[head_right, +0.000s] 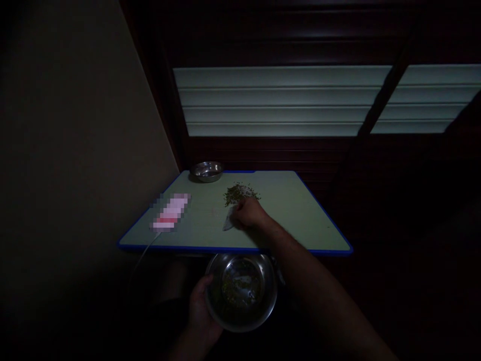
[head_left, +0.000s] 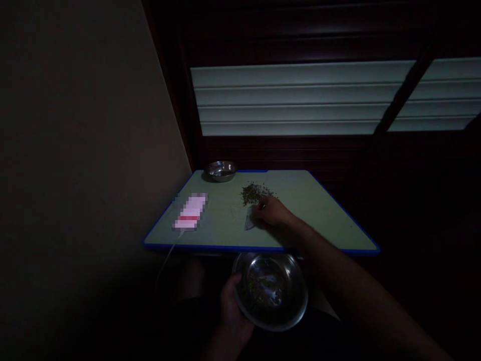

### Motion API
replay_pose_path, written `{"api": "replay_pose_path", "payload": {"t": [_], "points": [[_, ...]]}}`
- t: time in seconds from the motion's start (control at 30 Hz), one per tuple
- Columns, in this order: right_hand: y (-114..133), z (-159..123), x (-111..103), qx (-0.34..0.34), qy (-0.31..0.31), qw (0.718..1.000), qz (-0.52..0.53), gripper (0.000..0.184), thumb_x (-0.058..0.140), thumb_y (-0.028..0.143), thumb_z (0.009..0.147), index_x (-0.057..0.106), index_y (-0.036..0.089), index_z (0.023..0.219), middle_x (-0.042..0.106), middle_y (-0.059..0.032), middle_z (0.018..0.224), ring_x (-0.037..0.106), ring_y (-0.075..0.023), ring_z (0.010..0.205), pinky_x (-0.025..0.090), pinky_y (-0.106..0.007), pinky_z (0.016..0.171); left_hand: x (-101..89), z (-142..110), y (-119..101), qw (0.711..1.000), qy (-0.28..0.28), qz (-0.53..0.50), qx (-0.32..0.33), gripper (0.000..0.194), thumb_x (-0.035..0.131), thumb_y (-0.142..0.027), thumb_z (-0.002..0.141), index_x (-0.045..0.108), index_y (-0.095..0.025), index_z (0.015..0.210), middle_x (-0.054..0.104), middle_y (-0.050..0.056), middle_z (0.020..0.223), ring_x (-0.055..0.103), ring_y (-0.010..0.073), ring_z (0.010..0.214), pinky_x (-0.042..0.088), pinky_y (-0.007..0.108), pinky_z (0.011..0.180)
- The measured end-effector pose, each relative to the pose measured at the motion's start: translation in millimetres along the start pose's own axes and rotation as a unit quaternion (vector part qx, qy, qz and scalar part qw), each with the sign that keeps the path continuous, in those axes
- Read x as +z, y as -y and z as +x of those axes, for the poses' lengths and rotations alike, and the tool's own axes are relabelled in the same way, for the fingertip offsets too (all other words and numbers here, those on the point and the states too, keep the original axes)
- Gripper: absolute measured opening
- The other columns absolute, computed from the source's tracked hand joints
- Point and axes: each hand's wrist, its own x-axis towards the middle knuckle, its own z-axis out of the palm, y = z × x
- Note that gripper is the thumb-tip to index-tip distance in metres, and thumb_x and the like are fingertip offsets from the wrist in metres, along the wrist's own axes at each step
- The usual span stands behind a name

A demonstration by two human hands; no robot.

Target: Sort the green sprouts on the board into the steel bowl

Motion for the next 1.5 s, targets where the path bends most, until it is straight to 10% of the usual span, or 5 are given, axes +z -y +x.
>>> {"api": "replay_pose_path", "payload": {"t": [0.63,1.03,1.3,1.5], "points": [[21.6,21.6,19.8,-0.034,0.032,0.998,-0.033,0.006,0.06,0.012,0.067,0.058,0.015,0.063,0.056,-0.0015,0.043,0.05,-0.0123,0.035,0.037,-0.023,0.037,-0.6,0.0,1.6,0.999,0.023,-0.029,-0.021,0.022,0.06,-0.029,0.072,0.074,-0.013,0.076,0.075,0.011,0.073,0.069,0.0269,0.073,0.05,0.044,0.082],[11.5,26.8,-31.5,-0.102,0.104,0.982,0.118,0.025,0.062,0.007,0.06,0.051,0.018,0.08,0.053,0.0077,0.049,0.047,-0.008,0.037,0.035,-0.018,0.038,2.4,-1.7,-0.2,1.0,0.005,-0.023,-0.017,0.022,0.057,-0.025,0.074,0.072,-0.011,0.068,0.073,0.012,0.067,0.068,0.0258,0.069,0.049,0.041,0.079],[-12.0,23.5,-21.5,-0.108,0.004,0.976,0.189,0.043,0.063,0.01,0.056,0.049,0.019,0.095,0.05,0.0104,0.051,0.043,-0.0072,0.036,0.032,-0.019,0.039,1.8,0.4,1.9,1.0,0.003,-0.009,-0.013,0.023,0.056,-0.026,0.076,0.073,-0.01,0.071,0.074,0.012,0.069,0.067,0.0255,0.069,0.05,0.042,0.078],[-12.7,26.6,-15.6,-0.143,-0.106,0.974,0.141,0.014,0.062,0.019,0.061,0.063,0.014,0.073,0.06,0.0012,0.06,0.05,-0.0094,0.051,0.038,-0.021,0.05,1.4,0.2,0.6,1.0,-0.007,0.001,-0.017,0.023,0.057,-0.027,0.075,0.072,-0.01,0.072,0.074,0.011,0.068,0.067,0.0249,0.067,0.05,0.042,0.079]]}}
